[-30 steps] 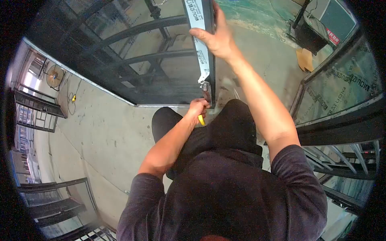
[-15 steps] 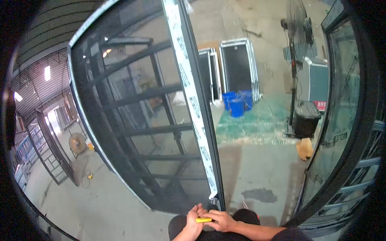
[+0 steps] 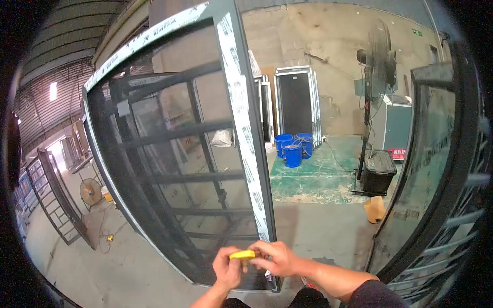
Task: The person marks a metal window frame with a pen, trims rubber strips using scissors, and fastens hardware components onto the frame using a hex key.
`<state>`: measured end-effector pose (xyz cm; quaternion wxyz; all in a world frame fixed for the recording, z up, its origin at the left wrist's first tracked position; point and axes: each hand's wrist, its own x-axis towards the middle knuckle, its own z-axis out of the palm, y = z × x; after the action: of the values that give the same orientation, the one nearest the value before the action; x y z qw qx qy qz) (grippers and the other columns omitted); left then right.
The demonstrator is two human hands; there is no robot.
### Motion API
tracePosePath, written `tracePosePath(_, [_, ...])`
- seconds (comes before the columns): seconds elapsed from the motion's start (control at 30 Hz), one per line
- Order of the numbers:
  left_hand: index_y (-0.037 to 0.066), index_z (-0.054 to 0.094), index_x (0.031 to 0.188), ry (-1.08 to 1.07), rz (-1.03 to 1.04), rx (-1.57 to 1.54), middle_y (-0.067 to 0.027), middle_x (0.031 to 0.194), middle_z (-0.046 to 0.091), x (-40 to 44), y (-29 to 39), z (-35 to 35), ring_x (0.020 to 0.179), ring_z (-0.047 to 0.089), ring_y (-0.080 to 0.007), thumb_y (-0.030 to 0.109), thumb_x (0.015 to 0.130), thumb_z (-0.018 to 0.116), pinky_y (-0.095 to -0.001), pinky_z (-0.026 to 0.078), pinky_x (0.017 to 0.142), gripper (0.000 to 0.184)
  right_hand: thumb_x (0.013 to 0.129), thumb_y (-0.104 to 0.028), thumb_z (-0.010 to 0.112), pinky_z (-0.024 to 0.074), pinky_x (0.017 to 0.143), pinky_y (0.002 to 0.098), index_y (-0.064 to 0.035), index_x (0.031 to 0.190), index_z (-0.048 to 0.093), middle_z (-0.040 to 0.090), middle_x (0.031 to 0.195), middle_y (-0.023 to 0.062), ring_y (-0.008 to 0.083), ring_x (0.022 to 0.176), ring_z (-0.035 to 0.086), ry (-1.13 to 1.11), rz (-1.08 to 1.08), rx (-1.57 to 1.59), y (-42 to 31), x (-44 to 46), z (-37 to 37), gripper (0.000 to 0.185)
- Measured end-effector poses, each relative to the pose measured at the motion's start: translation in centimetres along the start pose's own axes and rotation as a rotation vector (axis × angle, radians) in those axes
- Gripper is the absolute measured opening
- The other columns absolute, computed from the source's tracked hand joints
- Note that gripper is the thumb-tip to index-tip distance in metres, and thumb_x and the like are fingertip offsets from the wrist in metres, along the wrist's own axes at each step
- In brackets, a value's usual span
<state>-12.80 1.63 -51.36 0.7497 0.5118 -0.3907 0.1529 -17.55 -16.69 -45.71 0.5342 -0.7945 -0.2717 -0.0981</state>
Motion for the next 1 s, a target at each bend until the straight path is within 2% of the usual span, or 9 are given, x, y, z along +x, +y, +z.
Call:
tracePosePath(0.1, [-0.002,0.058,0.106,-0.004,-0.052,-0.01,-0.0096,0.082,0.064,7.3,5.1,1.6,0.058,0.058,-0.0108,-0.003,0.096,0.052,-0.0249,0.047,0.051,0.012,0.091,-0.009,0.067,0.0512,0.061,0.0383,-0.0013,0.108,0.061,0.064,0.082,0.014,0.0318,0.07,0.065,-0.022,-0.323,-0.301,-5.0,4.1,-4.2,0.019])
tracePosePath(0.17, [-0.001,0.06,0.108,-0.146,0.053,0.131,-0.01,0.083,0.065,12.3,8.3,1.7,0.059,0.059,-0.011,-0.003,0.094,0.056,-0.0244,0.048,0.052,0.014,0.092,-0.008,0.066,0.0488,0.059,0.0405,-0.0026,0.108,0.062,0.061,0.079,0.0152,0.0344,0.068,0.062,-0.012,-0.32,-0.29,-9.6,6.6,-6.9,0.018])
tracePosePath(0.27, [0.0,0.065,0.104,-0.255,0.14,0.316,-0.0111,0.085,0.065,20.1,13.8,2.1,0.078,0.064,-0.0241,0.0,0.086,0.068,-0.0346,0.051,0.069,0.018,0.091,-0.011,0.068,0.0503,0.062,0.0395,-0.003,0.112,0.062,0.063,0.082,0.0151,0.0333,0.07,0.064,-0.049,-0.23,-0.376,-15.6,9.9,-11.3,0.023])
tracePosePath(0.37, [0.002,0.068,0.102,-0.409,0.257,0.504,-0.0121,0.085,0.064,27.6,20.7,3.4,0.075,0.061,-0.03,0.006,0.081,0.074,-0.0381,0.049,0.067,0.023,0.088,-0.017,0.074,0.0511,0.066,0.0358,-0.0017,0.11,0.06,0.065,0.084,0.012,0.0299,0.072,0.065,0.031,-0.188,-0.277,-23.4,12.9,-13.9,0.03])
tracePosePath(0.43, [0.004,0.067,0.102,-0.448,0.296,0.605,-0.0109,0.083,0.062,31.1,23.8,3.7,0.072,0.059,-0.0305,0.011,0.08,0.077,-0.0396,0.048,0.065,0.025,0.086,-0.019,0.076,0.0512,0.069,0.0355,-0.0007,0.109,0.059,0.065,0.083,0.0105,0.0294,0.073,0.065,0.095,-0.12,-0.1,-27.5,14.5,-14.6,0.034])
tracePosePath(0.67, [0.008,0.066,0.099,-0.801,0.498,0.76,-0.0076,0.09,0.06,40.1,29.9,3.4,0.086,0.06,-0.0278,0.022,0.079,0.078,-0.0404,0.047,0.074,0.027,0.082,-0.011,0.078,0.0502,0.06,0.0354,-0.004,0.103,0.062,0.065,0.083,0.0113,0.0276,0.068,0.066,0.355,-0.401,-0.525,-31.5,18.1,-15.5,0.028])
tracePosePath(0.83, [0.005,0.061,0.112,-0.588,0.835,0.99,-0.0147,0.114,0.059,51.4,32.5,2.2,0.107,0.058,-0.0337,0.024,0.071,0.085,-0.0445,0.046,0.093,0.051,0.082,0.0,0.072,0.0533,0.065,0.0355,0.0006,0.11,0.061,0.069,0.093,0.016,0.0315,0.075,0.068,0.808,-0.46,-0.787,-34.1,20.6,-15.3,0.029])
tracePosePath(0.93, [0.005,0.056,0.132,-0.75,0.803,1.265,-0.0201,0.131,0.057,56.7,31.4,3.2,0.127,0.053,-0.0364,0.041,0.081,0.077,-0.0535,0.036,0.112,0.066,0.082,0.002,0.072,0.0501,0.061,0.0344,0.0012,0.111,0.06,0.066,0.088,0.015,0.0295,0.07,0.064,0.966,-0.489,-0.851,-34.0,22.4,-16.1,0.031])
tracePosePath(1.0, [0.006,0.051,0.14,-0.972,0.482,1.412,-0.0223,0.133,0.057,58.7,30.7,4.0,0.128,0.053,-0.0374,0.055,0.083,0.07,-0.0576,0.03,0.116,0.078,0.082,0.003,0.072,0.0483,0.059,0.0362,0.0012,0.108,0.06,0.062,0.084,0.0142,0.03,0.067,0.062,0.961,-0.475,-0.921,-33.8,23.7,-16.6,0.03])
